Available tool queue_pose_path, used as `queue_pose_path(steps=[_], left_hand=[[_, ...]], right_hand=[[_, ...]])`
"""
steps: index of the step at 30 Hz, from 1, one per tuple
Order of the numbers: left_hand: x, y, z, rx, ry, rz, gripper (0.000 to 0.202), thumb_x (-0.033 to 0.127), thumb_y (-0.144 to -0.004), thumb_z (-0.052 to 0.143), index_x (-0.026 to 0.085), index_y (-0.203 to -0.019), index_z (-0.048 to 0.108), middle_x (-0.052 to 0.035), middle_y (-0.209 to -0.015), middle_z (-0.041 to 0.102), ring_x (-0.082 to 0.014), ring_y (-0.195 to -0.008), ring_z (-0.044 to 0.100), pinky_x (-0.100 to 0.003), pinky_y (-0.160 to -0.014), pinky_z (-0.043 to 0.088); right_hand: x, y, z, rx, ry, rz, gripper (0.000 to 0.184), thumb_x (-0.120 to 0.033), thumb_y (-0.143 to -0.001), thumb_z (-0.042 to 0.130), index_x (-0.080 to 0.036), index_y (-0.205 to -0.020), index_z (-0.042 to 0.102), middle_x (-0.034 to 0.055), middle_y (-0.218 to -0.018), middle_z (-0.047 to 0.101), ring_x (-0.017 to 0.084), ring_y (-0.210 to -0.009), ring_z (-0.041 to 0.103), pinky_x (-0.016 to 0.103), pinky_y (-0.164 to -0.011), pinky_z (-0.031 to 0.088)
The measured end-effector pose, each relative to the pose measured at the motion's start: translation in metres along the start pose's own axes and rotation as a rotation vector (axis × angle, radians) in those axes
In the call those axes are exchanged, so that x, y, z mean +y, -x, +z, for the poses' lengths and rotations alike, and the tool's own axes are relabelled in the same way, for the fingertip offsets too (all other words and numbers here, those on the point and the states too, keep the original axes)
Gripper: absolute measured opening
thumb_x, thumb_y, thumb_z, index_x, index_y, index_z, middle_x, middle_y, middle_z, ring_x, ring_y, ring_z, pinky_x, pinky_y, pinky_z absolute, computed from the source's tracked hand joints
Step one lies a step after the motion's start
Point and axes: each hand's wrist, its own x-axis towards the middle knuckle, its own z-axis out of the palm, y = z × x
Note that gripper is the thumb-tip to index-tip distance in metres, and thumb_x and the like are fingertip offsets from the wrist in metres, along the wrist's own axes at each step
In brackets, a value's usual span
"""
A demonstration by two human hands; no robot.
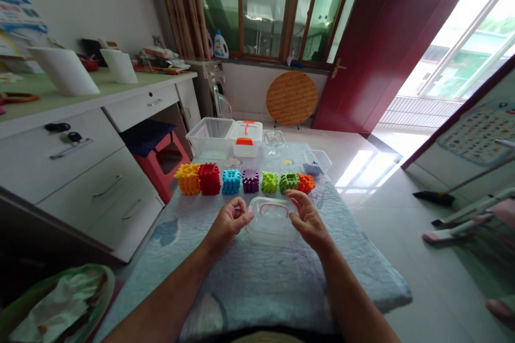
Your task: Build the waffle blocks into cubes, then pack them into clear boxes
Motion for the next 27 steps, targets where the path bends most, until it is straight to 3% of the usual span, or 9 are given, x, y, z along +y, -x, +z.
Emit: queue_pose_path(steps=[2,4,6,9,13,17,22,27], left_hand=[[0.000,0.000,-0.001,0.050,-0.094,0.017,0.041,0.046,-0.074,0.071,0.021,-0.086,0.040,0.0139,-0.050,0.033,-0.0035,-0.041,0.023,-0.018,-0.045,0.016],[-0.002,-0.001,-0.002,0.088,-0.153,0.040,0.044,0.050,-0.077,0.066,0.020,-0.100,0.043,0.0119,-0.053,0.041,-0.0061,-0.045,0.033,-0.018,-0.048,0.024],[-0.005,-0.003,-0.002,0.087,-0.173,0.061,0.049,0.053,-0.080,0.062,0.019,-0.110,0.043,0.0091,-0.058,0.049,-0.0084,-0.049,0.041,-0.020,-0.051,0.029],[-0.008,-0.004,0.000,0.022,-0.173,0.066,0.047,0.052,-0.082,0.060,0.019,-0.111,0.044,0.0073,-0.061,0.052,-0.0092,-0.052,0.044,-0.021,-0.052,0.030],[-0.010,-0.005,0.003,-0.035,-0.123,0.032,0.043,0.050,-0.082,0.060,0.020,-0.108,0.042,0.0049,-0.064,0.058,-0.0089,-0.050,0.045,-0.020,-0.050,0.029],[-0.013,-0.006,0.003,-0.040,-0.099,0.043,0.039,0.048,-0.083,0.056,0.021,-0.106,0.042,0.0071,-0.059,0.055,-0.0076,-0.045,0.040,-0.019,-0.048,0.028],[-0.018,-0.006,0.002,-0.009,-0.118,0.074,0.036,0.047,-0.085,0.052,0.021,-0.108,0.044,0.0080,-0.058,0.050,-0.0094,-0.048,0.046,-0.020,-0.049,0.032],[-0.022,-0.004,0.002,0.026,-0.185,0.087,0.037,0.048,-0.086,0.049,0.021,-0.110,0.044,0.0084,-0.058,0.047,-0.0095,-0.047,0.043,-0.020,-0.047,0.029]], right_hand=[[0.003,0.003,-0.001,0.116,0.049,0.048,0.037,-0.023,-0.076,0.058,-0.024,-0.112,0.053,0.0052,-0.119,0.058,0.020,-0.115,0.054,0.036,-0.100,0.042],[0.000,0.007,-0.002,0.228,0.145,0.129,0.027,-0.035,-0.081,0.057,-0.021,-0.105,0.055,0.0035,-0.096,0.061,0.018,-0.089,0.060,0.030,-0.079,0.048],[-0.006,0.012,-0.001,0.258,0.257,0.204,0.027,-0.043,-0.087,0.050,-0.020,-0.099,0.055,-0.0022,-0.071,0.055,0.014,-0.063,0.053,0.026,-0.061,0.042],[-0.014,0.018,0.002,0.165,0.356,0.251,0.032,-0.048,-0.090,0.045,-0.019,-0.099,0.054,-0.0076,-0.054,0.042,0.012,-0.049,0.042,0.025,-0.052,0.031],[-0.009,0.021,0.007,0.102,0.277,0.299,0.033,-0.049,-0.087,0.050,-0.019,-0.101,0.052,-0.0093,-0.051,0.038,0.011,-0.047,0.037,0.024,-0.049,0.027],[0.001,0.019,0.005,0.079,0.132,0.339,0.035,-0.050,-0.088,0.046,-0.020,-0.104,0.050,-0.0062,-0.058,0.048,0.010,-0.047,0.038,0.023,-0.047,0.027],[0.003,0.019,0.004,0.057,0.049,0.369,0.037,-0.051,-0.088,0.045,-0.020,-0.107,0.049,-0.0049,-0.064,0.052,0.010,-0.048,0.038,0.022,-0.045,0.027],[0.002,0.018,0.005,0.051,0.033,0.374,0.036,-0.050,-0.088,0.044,-0.020,-0.107,0.049,-0.0047,-0.066,0.051,0.010,-0.051,0.040,0.022,-0.046,0.029]])
